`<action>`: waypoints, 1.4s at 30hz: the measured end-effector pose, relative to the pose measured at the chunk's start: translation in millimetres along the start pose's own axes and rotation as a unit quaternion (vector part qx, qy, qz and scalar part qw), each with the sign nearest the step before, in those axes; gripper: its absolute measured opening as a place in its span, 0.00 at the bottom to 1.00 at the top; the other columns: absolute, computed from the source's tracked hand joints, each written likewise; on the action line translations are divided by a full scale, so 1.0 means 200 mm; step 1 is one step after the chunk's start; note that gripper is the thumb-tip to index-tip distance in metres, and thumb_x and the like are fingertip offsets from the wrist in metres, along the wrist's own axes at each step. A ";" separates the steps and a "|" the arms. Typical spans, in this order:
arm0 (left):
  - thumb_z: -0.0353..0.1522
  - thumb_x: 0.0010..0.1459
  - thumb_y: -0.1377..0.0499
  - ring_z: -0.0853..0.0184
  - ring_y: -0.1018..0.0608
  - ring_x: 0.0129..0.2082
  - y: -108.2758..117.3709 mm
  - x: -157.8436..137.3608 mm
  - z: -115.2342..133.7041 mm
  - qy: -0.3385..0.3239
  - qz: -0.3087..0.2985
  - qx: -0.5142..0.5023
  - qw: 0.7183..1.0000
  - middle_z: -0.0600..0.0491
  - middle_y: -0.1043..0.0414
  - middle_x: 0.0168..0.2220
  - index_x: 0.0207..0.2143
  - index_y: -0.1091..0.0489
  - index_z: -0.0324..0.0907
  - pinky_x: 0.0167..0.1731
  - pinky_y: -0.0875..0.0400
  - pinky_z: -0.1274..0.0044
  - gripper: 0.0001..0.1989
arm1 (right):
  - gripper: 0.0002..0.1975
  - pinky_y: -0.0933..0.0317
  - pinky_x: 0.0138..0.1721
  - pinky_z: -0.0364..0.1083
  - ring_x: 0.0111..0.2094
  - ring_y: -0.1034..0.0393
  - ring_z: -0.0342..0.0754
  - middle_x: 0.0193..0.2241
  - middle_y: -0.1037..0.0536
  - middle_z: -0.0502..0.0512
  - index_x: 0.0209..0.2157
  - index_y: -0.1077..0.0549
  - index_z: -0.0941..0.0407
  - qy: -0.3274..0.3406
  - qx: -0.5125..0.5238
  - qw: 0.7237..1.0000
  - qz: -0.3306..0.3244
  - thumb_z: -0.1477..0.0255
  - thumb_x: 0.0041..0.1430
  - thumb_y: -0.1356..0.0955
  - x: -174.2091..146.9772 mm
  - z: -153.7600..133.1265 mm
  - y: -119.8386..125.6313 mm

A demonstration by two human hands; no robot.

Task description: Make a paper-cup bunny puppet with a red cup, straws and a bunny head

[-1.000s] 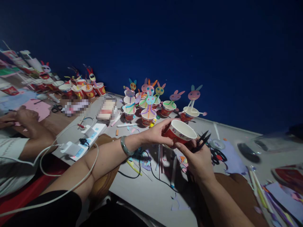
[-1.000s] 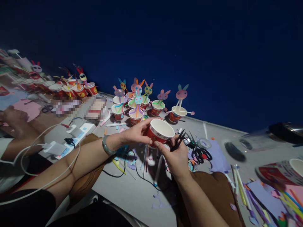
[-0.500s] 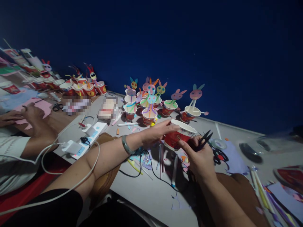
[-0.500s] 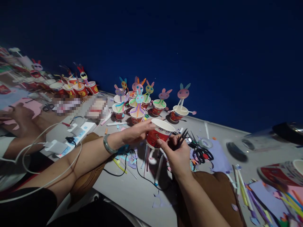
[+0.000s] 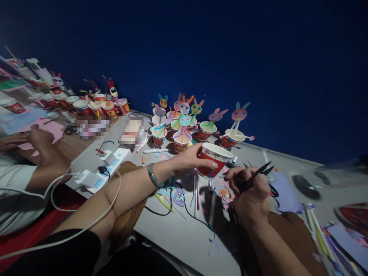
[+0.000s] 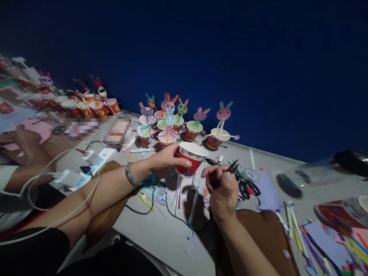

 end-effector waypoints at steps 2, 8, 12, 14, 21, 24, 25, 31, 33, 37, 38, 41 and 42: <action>0.38 0.36 0.23 0.64 0.24 0.42 0.01 0.00 -0.01 0.008 0.007 0.004 1.000 0.47 0.25 0.42 0.45 0.30 0.37 0.48 0.32 0.68 0.35 | 0.19 0.55 0.16 0.43 0.17 0.47 0.42 0.18 0.35 0.45 0.27 0.41 0.51 -0.003 0.005 1.000 -0.010 0.52 0.62 0.36 -0.02 -0.02 -0.02; 0.36 0.38 0.25 0.67 0.25 0.37 0.01 0.00 -0.01 0.015 0.011 -0.009 1.000 0.52 0.26 0.36 0.40 0.31 0.38 0.45 0.32 0.72 0.27 | 0.18 0.52 0.20 0.43 0.20 0.47 0.41 0.19 0.39 0.45 0.29 0.35 0.53 -0.021 -0.138 0.987 -0.077 0.54 0.66 0.35 -0.10 -0.02 -0.10; 0.30 0.40 0.32 0.71 0.27 0.31 -0.02 -0.01 -0.02 0.044 0.013 -0.049 0.998 0.56 0.28 0.32 0.36 0.33 0.39 0.38 0.33 0.76 0.19 | 0.19 0.52 0.20 0.42 0.20 0.47 0.41 0.19 0.39 0.44 0.29 0.36 0.52 -0.050 -0.156 0.979 -0.123 0.53 0.66 0.35 -0.10 0.06 -0.12; 0.29 0.41 0.34 0.71 0.26 0.31 -0.02 -0.01 -0.03 0.061 0.023 -0.078 0.995 0.56 0.28 0.31 0.36 0.33 0.39 0.38 0.32 0.76 0.17 | 0.19 0.51 0.21 0.42 0.20 0.46 0.40 0.19 0.39 0.44 0.28 0.36 0.52 -0.056 -0.156 0.977 -0.131 0.53 0.66 0.35 -0.09 0.09 -0.11; 0.44 0.55 0.36 0.60 0.20 0.43 -0.05 0.02 -0.05 0.068 -0.003 -0.160 0.985 0.48 0.21 0.37 0.39 0.28 0.39 0.49 0.29 0.68 0.18 | 0.19 0.51 0.20 0.42 0.20 0.47 0.40 0.19 0.39 0.43 0.29 0.37 0.52 -0.062 -0.141 0.979 -0.132 0.53 0.65 0.34 -0.07 0.13 -0.09; 0.47 0.57 0.38 0.56 0.20 0.47 -0.06 0.02 -0.06 0.083 -0.015 -0.163 0.983 0.46 0.19 0.39 0.41 0.27 0.39 0.51 0.29 0.65 0.20 | 0.19 0.53 0.19 0.41 0.19 0.49 0.40 0.18 0.40 0.43 0.29 0.38 0.52 -0.071 -0.129 0.981 -0.124 0.53 0.65 0.35 -0.07 0.14 -0.09; 0.46 0.58 0.39 0.57 0.20 0.47 -0.06 0.02 -0.06 0.083 -0.012 -0.163 0.983 0.46 0.19 0.39 0.41 0.27 0.39 0.52 0.29 0.65 0.20 | 0.19 0.54 0.19 0.41 0.19 0.49 0.39 0.18 0.40 0.43 0.28 0.38 0.52 -0.074 -0.124 0.982 -0.120 0.53 0.66 0.35 -0.07 0.14 -0.09; 0.41 0.52 0.34 0.61 0.20 0.42 -0.05 0.01 -0.04 0.062 -0.005 -0.160 0.985 0.49 0.21 0.36 0.38 0.28 0.38 0.49 0.29 0.68 0.17 | 0.20 0.55 0.19 0.41 0.19 0.50 0.39 0.19 0.40 0.43 0.29 0.35 0.53 -0.095 -0.108 0.983 -0.110 0.52 0.65 0.34 -0.07 0.13 -0.10; 0.39 0.47 0.31 0.63 0.21 0.41 -0.04 0.01 -0.03 0.053 -0.005 -0.149 0.987 0.50 0.22 0.37 0.38 0.29 0.38 0.49 0.30 0.69 0.19 | 0.20 0.55 0.19 0.41 0.19 0.50 0.39 0.19 0.40 0.43 0.28 0.36 0.53 -0.097 -0.107 0.983 -0.110 0.52 0.64 0.34 -0.07 0.13 -0.10; 0.33 0.39 0.26 0.66 0.22 0.41 -0.05 -0.01 -0.01 0.038 -0.025 -0.107 0.993 0.51 0.23 0.39 0.41 0.30 0.40 0.49 0.32 0.71 0.26 | 0.21 0.55 0.19 0.41 0.19 0.49 0.39 0.19 0.39 0.43 0.28 0.37 0.53 -0.094 -0.105 0.983 -0.119 0.51 0.64 0.33 -0.07 0.12 -0.11; 0.32 0.38 0.26 0.66 0.23 0.41 -0.06 -0.02 -0.01 0.034 -0.033 -0.093 0.995 0.52 0.24 0.39 0.42 0.31 0.40 0.49 0.32 0.71 0.27 | 0.21 0.54 0.19 0.41 0.19 0.49 0.39 0.19 0.39 0.43 0.28 0.37 0.53 -0.091 -0.106 0.983 -0.122 0.51 0.64 0.34 -0.07 0.12 -0.11; 0.33 0.38 0.25 0.66 0.24 0.42 -0.04 -0.01 -0.01 0.011 -0.033 -0.059 0.998 0.50 0.25 0.41 0.43 0.31 0.40 0.49 0.32 0.70 0.30 | 0.20 0.54 0.19 0.42 0.19 0.49 0.40 0.19 0.40 0.43 0.28 0.37 0.52 -0.097 -0.106 0.982 -0.123 0.52 0.64 0.33 -0.07 0.13 -0.11; 0.33 0.38 0.25 0.65 0.24 0.43 -0.03 0.00 -0.02 0.003 -0.025 -0.051 0.998 0.50 0.25 0.42 0.44 0.32 0.40 0.50 0.32 0.69 0.31 | 0.20 0.55 0.19 0.42 0.19 0.50 0.40 0.19 0.41 0.43 0.28 0.37 0.52 -0.104 -0.102 0.982 -0.123 0.52 0.64 0.33 -0.07 0.14 -0.11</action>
Point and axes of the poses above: each hand's wrist, its own x-axis towards the middle knuckle, its own y-axis out of the back of the hand, z = x × y, the point moved 9 cm from there along x, towards the middle knuckle
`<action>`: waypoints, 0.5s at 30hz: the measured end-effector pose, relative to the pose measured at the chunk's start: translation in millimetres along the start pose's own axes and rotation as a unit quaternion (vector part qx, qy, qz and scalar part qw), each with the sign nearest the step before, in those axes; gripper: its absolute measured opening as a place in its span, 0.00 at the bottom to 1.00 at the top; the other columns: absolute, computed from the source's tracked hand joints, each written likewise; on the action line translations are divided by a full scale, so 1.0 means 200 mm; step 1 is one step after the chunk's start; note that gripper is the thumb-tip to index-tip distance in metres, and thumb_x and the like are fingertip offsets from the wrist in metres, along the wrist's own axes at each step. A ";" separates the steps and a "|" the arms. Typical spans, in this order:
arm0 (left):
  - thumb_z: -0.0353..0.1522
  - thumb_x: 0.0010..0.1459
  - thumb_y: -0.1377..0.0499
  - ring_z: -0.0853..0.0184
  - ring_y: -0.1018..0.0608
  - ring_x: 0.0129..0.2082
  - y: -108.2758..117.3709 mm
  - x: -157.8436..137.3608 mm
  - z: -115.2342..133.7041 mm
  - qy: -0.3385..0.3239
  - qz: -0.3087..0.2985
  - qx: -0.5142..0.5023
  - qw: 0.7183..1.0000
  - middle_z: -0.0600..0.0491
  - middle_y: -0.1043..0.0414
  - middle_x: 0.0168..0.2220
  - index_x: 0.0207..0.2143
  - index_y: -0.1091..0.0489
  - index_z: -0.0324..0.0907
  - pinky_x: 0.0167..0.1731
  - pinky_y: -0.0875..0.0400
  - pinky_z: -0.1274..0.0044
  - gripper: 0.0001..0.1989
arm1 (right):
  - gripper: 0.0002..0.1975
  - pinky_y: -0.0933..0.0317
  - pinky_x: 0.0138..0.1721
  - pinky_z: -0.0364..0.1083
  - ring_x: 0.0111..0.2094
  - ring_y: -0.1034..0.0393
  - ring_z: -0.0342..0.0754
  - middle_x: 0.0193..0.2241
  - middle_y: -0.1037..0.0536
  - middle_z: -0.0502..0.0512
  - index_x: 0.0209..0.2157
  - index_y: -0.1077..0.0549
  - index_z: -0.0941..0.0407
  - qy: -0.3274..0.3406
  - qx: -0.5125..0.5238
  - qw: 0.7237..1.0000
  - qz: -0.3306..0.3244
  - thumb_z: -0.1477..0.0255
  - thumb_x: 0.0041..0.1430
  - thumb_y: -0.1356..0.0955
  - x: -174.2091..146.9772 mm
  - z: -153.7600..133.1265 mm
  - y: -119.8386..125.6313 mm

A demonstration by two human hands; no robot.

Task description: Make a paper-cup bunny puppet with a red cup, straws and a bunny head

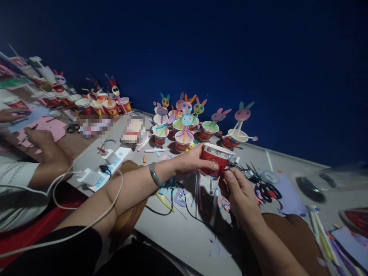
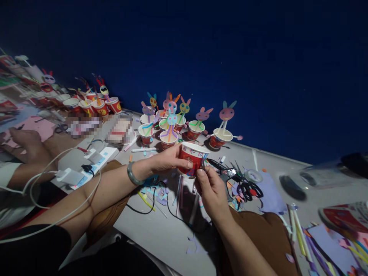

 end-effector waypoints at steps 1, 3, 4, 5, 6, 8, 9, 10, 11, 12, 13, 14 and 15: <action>0.33 0.38 0.24 0.65 0.24 0.44 0.02 0.00 0.00 -0.006 0.011 0.007 1.000 0.49 0.26 0.43 0.45 0.32 0.40 0.51 0.32 0.69 0.32 | 0.20 0.56 0.19 0.42 0.19 0.51 0.40 0.19 0.42 0.43 0.28 0.37 0.52 -0.005 0.006 1.000 -0.003 0.52 0.64 0.33 0.00 0.00 0.00; 0.33 0.37 0.24 0.63 0.25 0.47 0.05 0.01 -0.01 -0.013 0.034 0.020 0.999 0.49 0.26 0.45 0.48 0.33 0.41 0.53 0.33 0.67 0.35 | 0.19 0.57 0.19 0.42 0.19 0.52 0.40 0.19 0.43 0.43 0.29 0.36 0.52 -0.003 0.018 1.000 -0.017 0.53 0.63 0.33 -0.02 0.00 -0.02; 0.33 0.37 0.24 0.63 0.25 0.48 0.06 0.01 -0.01 -0.015 0.044 0.026 0.999 0.48 0.26 0.46 0.50 0.34 0.41 0.55 0.33 0.66 0.37 | 0.19 0.57 0.19 0.42 0.19 0.53 0.40 0.19 0.44 0.43 0.29 0.36 0.52 0.004 0.022 0.999 -0.023 0.53 0.63 0.33 -0.03 -0.01 -0.02; 0.32 0.36 0.24 0.62 0.25 0.49 0.07 0.01 -0.01 -0.016 0.052 0.032 0.998 0.48 0.27 0.48 0.52 0.35 0.41 0.55 0.34 0.66 0.39 | 0.18 0.56 0.19 0.42 0.19 0.52 0.40 0.20 0.43 0.43 0.30 0.36 0.52 0.012 0.021 0.999 -0.029 0.53 0.64 0.33 -0.04 -0.03 -0.03; 0.32 0.36 0.24 0.61 0.25 0.50 0.07 0.01 -0.01 -0.016 0.057 0.038 0.998 0.47 0.28 0.50 0.54 0.36 0.41 0.56 0.34 0.65 0.41 | 0.18 0.55 0.20 0.42 0.20 0.52 0.40 0.21 0.42 0.43 0.30 0.35 0.53 0.020 0.016 0.999 -0.031 0.53 0.64 0.34 -0.04 -0.04 -0.03; 0.31 0.38 0.25 0.59 0.26 0.53 0.07 0.00 0.00 -0.015 0.059 0.054 0.997 0.45 0.29 0.53 0.58 0.38 0.41 0.58 0.35 0.65 0.44 | 0.17 0.54 0.21 0.42 0.22 0.50 0.40 0.22 0.41 0.45 0.31 0.34 0.53 0.028 -0.007 0.999 -0.029 0.54 0.65 0.35 -0.06 -0.05 -0.03; 0.30 0.38 0.25 0.59 0.26 0.54 0.06 0.00 0.01 -0.017 0.058 0.065 0.996 0.45 0.29 0.54 0.60 0.39 0.41 0.58 0.35 0.65 0.46 | 0.17 0.53 0.21 0.42 0.22 0.49 0.40 0.23 0.41 0.45 0.31 0.34 0.53 0.027 -0.018 0.999 -0.029 0.54 0.66 0.35 -0.07 -0.05 -0.04; 0.30 0.39 0.26 0.58 0.27 0.55 0.06 0.00 0.01 -0.021 0.058 0.078 0.995 0.44 0.30 0.55 0.61 0.40 0.42 0.59 0.36 0.65 0.46 | 0.17 0.52 0.21 0.42 0.23 0.49 0.40 0.23 0.40 0.45 0.32 0.34 0.53 0.023 -0.027 0.999 -0.031 0.55 0.66 0.35 -0.07 -0.05 -0.04; 0.29 0.40 0.27 0.58 0.27 0.56 0.06 0.00 0.02 -0.027 0.058 0.091 0.994 0.44 0.30 0.56 0.62 0.41 0.42 0.60 0.36 0.65 0.47 | 0.17 0.51 0.22 0.41 0.23 0.48 0.40 0.23 0.40 0.45 0.32 0.34 0.53 0.017 -0.030 0.999 -0.032 0.55 0.66 0.35 -0.07 -0.04 -0.04; 0.29 0.40 0.27 0.58 0.27 0.56 0.06 0.00 0.03 -0.035 0.058 0.103 0.992 0.44 0.31 0.57 0.63 0.41 0.42 0.60 0.37 0.65 0.48 | 0.17 0.50 0.23 0.41 0.23 0.47 0.41 0.24 0.40 0.45 0.31 0.35 0.53 0.011 -0.029 0.999 -0.033 0.55 0.66 0.35 -0.07 -0.04 -0.05; 0.28 0.40 0.28 0.58 0.28 0.57 0.06 0.00 0.03 -0.044 0.058 0.114 0.991 0.44 0.31 0.57 0.64 0.42 0.42 0.61 0.37 0.65 0.48 | 0.17 0.48 0.23 0.41 0.24 0.47 0.41 0.24 0.40 0.45 0.31 0.35 0.53 0.006 -0.026 0.999 -0.033 0.54 0.66 0.35 -0.07 -0.03 -0.05; 0.28 0.40 0.28 0.58 0.28 0.57 0.06 0.00 0.04 -0.052 0.056 0.123 0.989 0.44 0.31 0.57 0.65 0.43 0.42 0.61 0.37 0.66 0.49 | 0.17 0.48 0.23 0.41 0.24 0.47 0.41 0.24 0.40 0.45 0.31 0.36 0.53 0.002 -0.026 0.999 -0.031 0.54 0.66 0.35 -0.07 -0.03 -0.05; 0.28 0.41 0.28 0.58 0.28 0.57 0.05 0.00 0.04 -0.059 0.053 0.130 0.988 0.44 0.31 0.56 0.65 0.43 0.41 0.61 0.37 0.66 0.49 | 0.18 0.48 0.23 0.41 0.24 0.47 0.41 0.23 0.40 0.45 0.30 0.36 0.53 0.001 -0.027 0.999 -0.027 0.54 0.66 0.36 -0.06 -0.03 -0.05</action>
Point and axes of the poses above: each hand's wrist, its own x-axis towards the middle knuckle, its own y-axis out of the back of the hand, z = x × y, the point moved 9 cm from there along x, towards the middle knuckle
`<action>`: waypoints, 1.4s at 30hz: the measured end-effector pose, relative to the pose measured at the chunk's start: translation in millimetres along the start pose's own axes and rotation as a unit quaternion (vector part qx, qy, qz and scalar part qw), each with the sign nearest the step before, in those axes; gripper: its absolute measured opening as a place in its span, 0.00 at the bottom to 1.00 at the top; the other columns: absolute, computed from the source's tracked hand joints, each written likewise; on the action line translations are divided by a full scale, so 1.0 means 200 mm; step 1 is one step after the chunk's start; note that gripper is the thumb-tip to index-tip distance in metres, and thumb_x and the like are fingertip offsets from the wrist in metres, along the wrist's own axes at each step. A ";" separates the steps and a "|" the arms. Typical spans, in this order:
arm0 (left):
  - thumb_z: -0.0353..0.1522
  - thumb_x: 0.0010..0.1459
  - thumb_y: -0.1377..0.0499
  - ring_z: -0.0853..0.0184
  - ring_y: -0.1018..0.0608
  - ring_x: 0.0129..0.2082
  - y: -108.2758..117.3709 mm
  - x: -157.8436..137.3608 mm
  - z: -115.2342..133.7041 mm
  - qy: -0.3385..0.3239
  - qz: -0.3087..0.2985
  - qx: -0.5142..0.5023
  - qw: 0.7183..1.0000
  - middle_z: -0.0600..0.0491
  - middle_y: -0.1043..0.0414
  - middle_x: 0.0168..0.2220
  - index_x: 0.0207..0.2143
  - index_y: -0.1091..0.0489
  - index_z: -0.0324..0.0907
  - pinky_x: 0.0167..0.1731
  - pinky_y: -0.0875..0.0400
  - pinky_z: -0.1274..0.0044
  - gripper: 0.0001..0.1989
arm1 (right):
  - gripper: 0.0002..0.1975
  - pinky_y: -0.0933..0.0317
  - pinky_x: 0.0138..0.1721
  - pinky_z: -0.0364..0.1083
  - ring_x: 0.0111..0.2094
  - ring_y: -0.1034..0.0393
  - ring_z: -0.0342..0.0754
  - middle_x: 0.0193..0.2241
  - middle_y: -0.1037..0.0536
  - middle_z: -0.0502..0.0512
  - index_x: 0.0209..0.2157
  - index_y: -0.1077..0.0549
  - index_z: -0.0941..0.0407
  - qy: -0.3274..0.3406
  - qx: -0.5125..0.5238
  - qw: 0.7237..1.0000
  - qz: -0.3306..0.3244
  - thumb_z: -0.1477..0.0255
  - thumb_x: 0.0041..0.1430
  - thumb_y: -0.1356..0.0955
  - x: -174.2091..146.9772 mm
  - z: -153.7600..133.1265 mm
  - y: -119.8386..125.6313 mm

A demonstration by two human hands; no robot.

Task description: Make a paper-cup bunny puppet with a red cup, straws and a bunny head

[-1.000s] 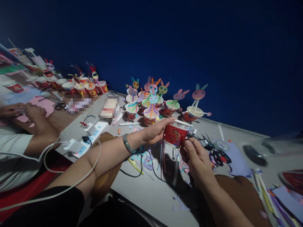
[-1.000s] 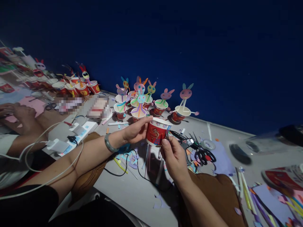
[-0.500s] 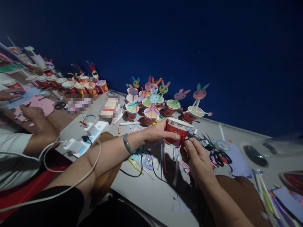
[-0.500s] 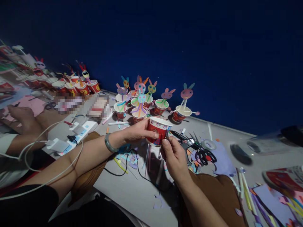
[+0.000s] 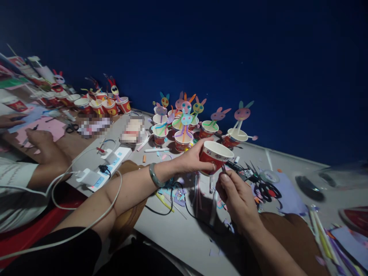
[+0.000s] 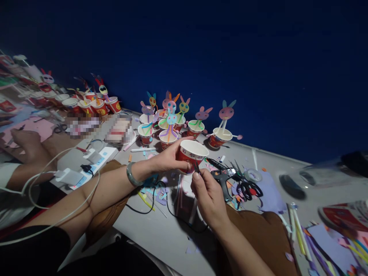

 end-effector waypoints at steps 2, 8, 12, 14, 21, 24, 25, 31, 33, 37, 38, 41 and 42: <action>0.28 0.42 0.29 0.58 0.28 0.57 -0.01 0.00 0.00 -0.012 -0.010 0.011 1.000 0.45 0.30 0.55 0.66 0.45 0.41 0.60 0.36 0.67 0.49 | 0.19 0.49 0.22 0.42 0.23 0.48 0.41 0.22 0.40 0.45 0.29 0.37 0.53 0.003 -0.013 1.000 0.005 0.54 0.67 0.36 0.01 -0.01 0.00; 0.27 0.43 0.32 0.60 0.28 0.55 -0.02 -0.01 0.03 -0.036 -0.016 0.046 0.998 0.45 0.33 0.57 0.67 0.47 0.43 0.57 0.34 0.70 0.49 | 0.22 0.53 0.20 0.43 0.20 0.51 0.41 0.19 0.42 0.44 0.26 0.39 0.52 0.016 -0.040 0.999 0.011 0.52 0.67 0.37 0.01 -0.03 0.00; 0.28 0.43 0.32 0.62 0.27 0.52 -0.03 -0.01 0.10 -0.074 -0.016 0.055 0.996 0.46 0.32 0.55 0.66 0.48 0.44 0.54 0.33 0.72 0.48 | 0.23 0.53 0.20 0.43 0.20 0.50 0.40 0.19 0.42 0.44 0.25 0.40 0.53 0.025 -0.045 0.999 0.013 0.52 0.67 0.37 0.01 -0.03 0.01; 0.28 0.43 0.33 0.64 0.27 0.50 -0.04 -0.02 0.12 -0.088 -0.013 0.060 0.994 0.48 0.32 0.53 0.63 0.45 0.44 0.52 0.33 0.73 0.44 | 0.22 0.53 0.20 0.43 0.20 0.50 0.40 0.19 0.41 0.45 0.25 0.40 0.53 0.026 -0.047 0.998 0.014 0.52 0.68 0.37 0.01 -0.02 0.01; 0.28 0.43 0.34 0.72 0.28 0.35 -0.04 -0.02 0.08 -0.061 -0.028 0.074 0.995 0.56 0.32 0.38 0.45 0.40 0.44 0.38 0.34 0.79 0.27 | 0.23 0.52 0.19 0.42 0.19 0.49 0.41 0.18 0.41 0.44 0.25 0.40 0.52 0.030 -0.054 0.998 0.006 0.51 0.67 0.38 0.03 0.00 0.00; 0.28 0.43 0.34 0.73 0.30 0.32 -0.04 -0.02 0.07 -0.052 -0.034 0.074 0.995 0.58 0.34 0.34 0.44 0.41 0.44 0.34 0.36 0.80 0.26 | 0.23 0.52 0.19 0.42 0.19 0.50 0.40 0.18 0.41 0.44 0.26 0.41 0.52 0.021 -0.049 0.999 0.010 0.51 0.67 0.38 0.03 0.01 0.00; 0.28 0.43 0.35 0.73 0.30 0.31 -0.04 -0.02 0.07 -0.050 -0.037 0.071 0.996 0.58 0.34 0.33 0.43 0.41 0.44 0.33 0.36 0.80 0.25 | 0.23 0.53 0.19 0.42 0.19 0.49 0.40 0.18 0.41 0.44 0.26 0.41 0.52 0.017 -0.045 0.999 0.011 0.51 0.67 0.38 0.03 0.01 0.00; 0.31 0.45 0.33 0.72 0.28 0.33 -0.02 -0.02 0.09 -0.056 -0.033 0.073 0.995 0.55 0.31 0.38 0.41 0.38 0.43 0.35 0.34 0.80 0.22 | 0.23 0.53 0.19 0.42 0.19 0.49 0.40 0.19 0.42 0.44 0.26 0.40 0.52 0.018 -0.036 0.999 0.013 0.50 0.67 0.38 0.03 0.00 0.00; 0.36 0.46 0.31 0.70 0.27 0.36 0.00 -0.02 0.09 -0.055 -0.016 0.078 0.995 0.53 0.30 0.41 0.40 0.35 0.42 0.39 0.32 0.78 0.20 | 0.24 0.52 0.19 0.42 0.19 0.48 0.41 0.18 0.41 0.44 0.25 0.41 0.52 0.027 -0.049 0.998 0.010 0.49 0.67 0.38 0.03 -0.01 0.00; 0.39 0.46 0.30 0.64 0.25 0.44 0.02 -0.01 0.11 -0.065 0.007 0.076 0.995 0.48 0.29 0.48 0.33 0.31 0.40 0.45 0.31 0.74 0.18 | 0.24 0.52 0.18 0.43 0.18 0.48 0.41 0.17 0.40 0.44 0.25 0.41 0.52 0.035 -0.063 0.997 0.008 0.49 0.66 0.39 0.03 -0.02 -0.01; 0.39 0.45 0.30 0.63 0.25 0.45 0.02 -0.01 0.12 -0.064 0.006 0.075 0.995 0.47 0.29 0.48 0.31 0.31 0.39 0.45 0.31 0.74 0.17 | 0.24 0.52 0.18 0.43 0.18 0.48 0.41 0.17 0.40 0.44 0.25 0.41 0.52 0.035 -0.060 0.998 0.010 0.49 0.66 0.38 0.03 -0.02 -0.01; 0.38 0.43 0.30 0.61 0.25 0.48 0.02 0.00 0.13 -0.067 0.002 0.074 0.995 0.47 0.27 0.47 0.28 0.29 0.38 0.48 0.31 0.73 0.15 | 0.24 0.53 0.18 0.43 0.18 0.49 0.41 0.16 0.40 0.44 0.25 0.40 0.52 0.038 -0.061 0.997 0.013 0.50 0.67 0.38 0.03 0.00 0.00; 0.37 0.44 0.30 0.60 0.25 0.49 0.02 0.00 0.13 -0.073 0.001 0.075 0.995 0.46 0.27 0.47 0.27 0.28 0.38 0.50 0.32 0.72 0.14 | 0.24 0.53 0.18 0.43 0.17 0.49 0.40 0.16 0.40 0.44 0.25 0.40 0.52 0.038 -0.063 0.997 0.013 0.50 0.67 0.38 0.03 0.01 0.00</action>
Point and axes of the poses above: each hand's wrist, its own x-axis towards the middle knuckle, its own y-axis out of the back of the hand, z = x × y, the point moved 9 cm from there along x, towards the middle knuckle
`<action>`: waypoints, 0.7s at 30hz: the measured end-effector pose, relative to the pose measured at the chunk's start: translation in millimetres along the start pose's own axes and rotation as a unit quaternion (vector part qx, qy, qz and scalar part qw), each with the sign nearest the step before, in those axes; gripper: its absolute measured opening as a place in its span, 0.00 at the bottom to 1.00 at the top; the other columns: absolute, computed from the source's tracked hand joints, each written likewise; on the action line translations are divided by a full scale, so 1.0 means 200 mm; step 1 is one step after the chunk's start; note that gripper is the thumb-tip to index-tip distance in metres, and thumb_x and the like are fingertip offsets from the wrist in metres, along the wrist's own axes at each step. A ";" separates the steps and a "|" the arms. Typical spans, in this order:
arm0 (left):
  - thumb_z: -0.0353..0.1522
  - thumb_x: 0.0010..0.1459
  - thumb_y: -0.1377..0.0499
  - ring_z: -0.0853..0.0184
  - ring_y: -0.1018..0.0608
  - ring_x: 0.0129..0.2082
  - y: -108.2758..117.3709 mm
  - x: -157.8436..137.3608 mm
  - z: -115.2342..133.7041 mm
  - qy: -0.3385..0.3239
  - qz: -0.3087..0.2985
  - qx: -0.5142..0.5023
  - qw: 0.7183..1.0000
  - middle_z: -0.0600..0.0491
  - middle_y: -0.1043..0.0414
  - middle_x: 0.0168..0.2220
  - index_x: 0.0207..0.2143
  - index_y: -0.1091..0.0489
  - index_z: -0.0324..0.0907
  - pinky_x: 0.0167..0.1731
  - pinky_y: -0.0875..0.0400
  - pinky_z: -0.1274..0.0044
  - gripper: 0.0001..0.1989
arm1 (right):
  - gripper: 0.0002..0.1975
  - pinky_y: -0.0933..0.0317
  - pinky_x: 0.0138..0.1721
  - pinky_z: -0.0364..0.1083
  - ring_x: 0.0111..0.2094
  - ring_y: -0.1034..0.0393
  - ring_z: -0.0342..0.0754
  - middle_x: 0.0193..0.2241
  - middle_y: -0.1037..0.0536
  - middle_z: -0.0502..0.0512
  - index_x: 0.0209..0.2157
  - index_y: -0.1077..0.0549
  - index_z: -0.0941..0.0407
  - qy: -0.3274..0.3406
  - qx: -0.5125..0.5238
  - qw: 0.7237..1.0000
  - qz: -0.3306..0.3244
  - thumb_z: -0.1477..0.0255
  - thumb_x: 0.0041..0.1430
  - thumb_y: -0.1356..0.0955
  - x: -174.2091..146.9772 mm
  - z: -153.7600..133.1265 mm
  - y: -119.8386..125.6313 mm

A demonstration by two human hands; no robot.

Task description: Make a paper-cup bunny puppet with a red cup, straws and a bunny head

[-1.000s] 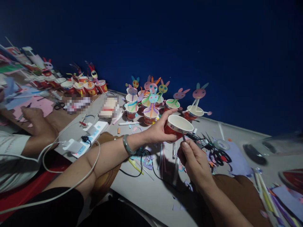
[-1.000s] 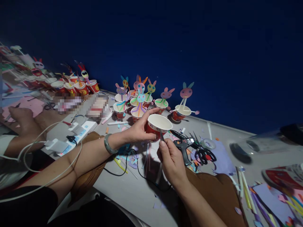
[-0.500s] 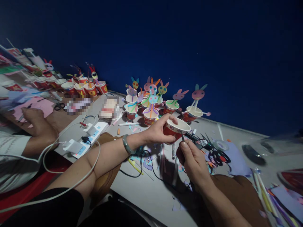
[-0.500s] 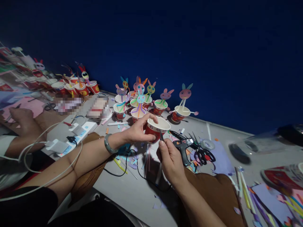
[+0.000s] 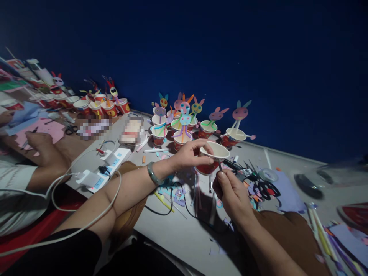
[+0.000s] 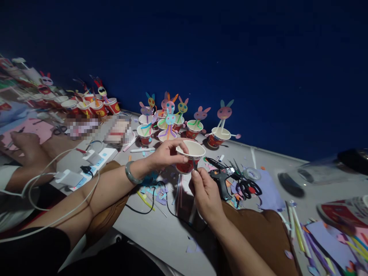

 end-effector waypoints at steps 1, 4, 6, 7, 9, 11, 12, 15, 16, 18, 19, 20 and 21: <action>0.36 0.44 0.30 0.59 0.25 0.50 0.00 0.00 0.00 -0.007 0.000 0.001 1.000 0.46 0.27 0.47 0.27 0.27 0.38 0.51 0.33 0.71 0.12 | 0.23 0.53 0.18 0.43 0.17 0.49 0.40 0.16 0.40 0.44 0.25 0.40 0.52 -0.001 -0.003 1.000 -0.002 0.50 0.67 0.38 0.00 0.00 0.00; 0.33 0.44 0.31 0.57 0.26 0.53 0.02 0.01 0.01 -0.017 0.004 0.011 1.000 0.44 0.27 0.51 0.26 0.26 0.38 0.54 0.33 0.69 0.08 | 0.23 0.53 0.19 0.43 0.17 0.49 0.41 0.16 0.40 0.44 0.25 0.40 0.52 -0.004 -0.006 1.000 -0.007 0.50 0.67 0.38 0.00 0.01 0.00; 0.30 0.44 0.31 0.56 0.27 0.56 0.03 0.01 0.01 -0.018 0.007 0.031 0.999 0.43 0.28 0.54 0.26 0.25 0.38 0.56 0.34 0.67 0.07 | 0.23 0.53 0.19 0.43 0.17 0.49 0.41 0.16 0.40 0.44 0.25 0.40 0.52 -0.004 -0.004 1.000 -0.006 0.50 0.67 0.38 0.00 0.00 -0.01; 0.29 0.44 0.32 0.55 0.27 0.57 0.03 0.00 0.01 -0.021 0.008 0.044 0.999 0.43 0.29 0.55 0.26 0.25 0.38 0.57 0.35 0.67 0.06 | 0.23 0.53 0.19 0.43 0.17 0.49 0.41 0.16 0.40 0.44 0.25 0.40 0.52 -0.002 -0.004 1.000 -0.004 0.50 0.67 0.38 0.00 0.00 -0.01; 0.28 0.45 0.32 0.54 0.29 0.60 0.03 0.00 0.02 -0.033 0.005 0.069 0.997 0.43 0.30 0.58 0.27 0.24 0.39 0.60 0.37 0.65 0.05 | 0.23 0.53 0.19 0.43 0.17 0.49 0.41 0.16 0.40 0.44 0.25 0.39 0.52 0.003 -0.004 1.000 -0.002 0.51 0.67 0.38 0.00 -0.01 -0.01; 0.30 0.46 0.30 0.54 0.31 0.62 0.02 0.00 0.03 -0.052 0.002 0.086 0.995 0.43 0.31 0.59 0.27 0.24 0.39 0.62 0.40 0.64 0.06 | 0.23 0.53 0.19 0.43 0.17 0.48 0.41 0.16 0.40 0.44 0.25 0.39 0.52 0.005 -0.007 1.000 -0.004 0.51 0.67 0.38 0.01 -0.02 -0.01; 0.32 0.47 0.30 0.54 0.32 0.63 0.02 -0.01 0.03 -0.062 0.000 0.092 0.994 0.43 0.32 0.60 0.28 0.24 0.40 0.63 0.41 0.63 0.07 | 0.23 0.53 0.19 0.43 0.17 0.48 0.41 0.16 0.40 0.44 0.26 0.39 0.52 0.004 -0.010 1.000 -0.008 0.50 0.67 0.38 0.01 -0.02 -0.01; 0.35 0.49 0.29 0.54 0.32 0.64 0.02 0.00 0.03 -0.082 0.002 0.097 0.992 0.44 0.32 0.60 0.28 0.24 0.40 0.64 0.41 0.63 0.09 | 0.23 0.52 0.19 0.43 0.18 0.48 0.41 0.17 0.40 0.44 0.26 0.39 0.52 -0.002 -0.016 1.000 -0.012 0.49 0.67 0.39 0.01 -0.02 -0.01; 0.35 0.49 0.29 0.55 0.32 0.63 0.02 0.00 0.03 -0.087 0.003 0.101 0.991 0.44 0.32 0.60 0.28 0.24 0.40 0.64 0.41 0.63 0.09 | 0.23 0.52 0.19 0.43 0.18 0.48 0.41 0.17 0.40 0.44 0.26 0.39 0.52 -0.002 -0.018 1.000 -0.013 0.49 0.67 0.39 0.01 -0.02 -0.01; 0.34 0.50 0.30 0.56 0.31 0.62 0.03 0.00 0.03 -0.096 0.008 0.119 0.988 0.44 0.31 0.58 0.28 0.24 0.40 0.63 0.40 0.63 0.08 | 0.23 0.52 0.19 0.43 0.18 0.48 0.41 0.17 0.40 0.44 0.27 0.39 0.52 -0.002 -0.022 1.000 -0.017 0.49 0.67 0.39 0.01 -0.02 0.00; 0.34 0.51 0.30 0.57 0.30 0.61 0.03 0.00 0.03 -0.099 0.009 0.132 0.986 0.44 0.31 0.57 0.29 0.24 0.39 0.62 0.39 0.63 0.08 | 0.23 0.52 0.19 0.43 0.18 0.48 0.41 0.17 0.40 0.44 0.27 0.38 0.52 -0.003 -0.026 0.999 -0.021 0.49 0.67 0.39 0.01 -0.02 -0.01; 0.34 0.52 0.31 0.58 0.28 0.59 0.03 0.00 0.03 -0.103 0.008 0.144 0.984 0.44 0.30 0.55 0.29 0.24 0.39 0.61 0.37 0.64 0.08 | 0.22 0.52 0.19 0.43 0.18 0.48 0.41 0.17 0.40 0.44 0.28 0.38 0.52 -0.003 -0.030 0.999 -0.024 0.49 0.67 0.39 0.01 -0.02 -0.01; 0.35 0.52 0.32 0.59 0.27 0.56 0.02 0.00 0.04 -0.109 0.005 0.154 0.982 0.44 0.28 0.52 0.30 0.25 0.39 0.60 0.36 0.64 0.08 | 0.22 0.52 0.19 0.43 0.18 0.48 0.41 0.17 0.40 0.43 0.28 0.38 0.52 -0.003 -0.033 0.999 -0.025 0.49 0.67 0.40 0.01 -0.02 -0.01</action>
Point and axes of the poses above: each hand's wrist, its own x-axis towards the middle knuckle, its own y-axis out of the back of the hand, z = x × y, the point moved 9 cm from there along x, towards the middle knuckle
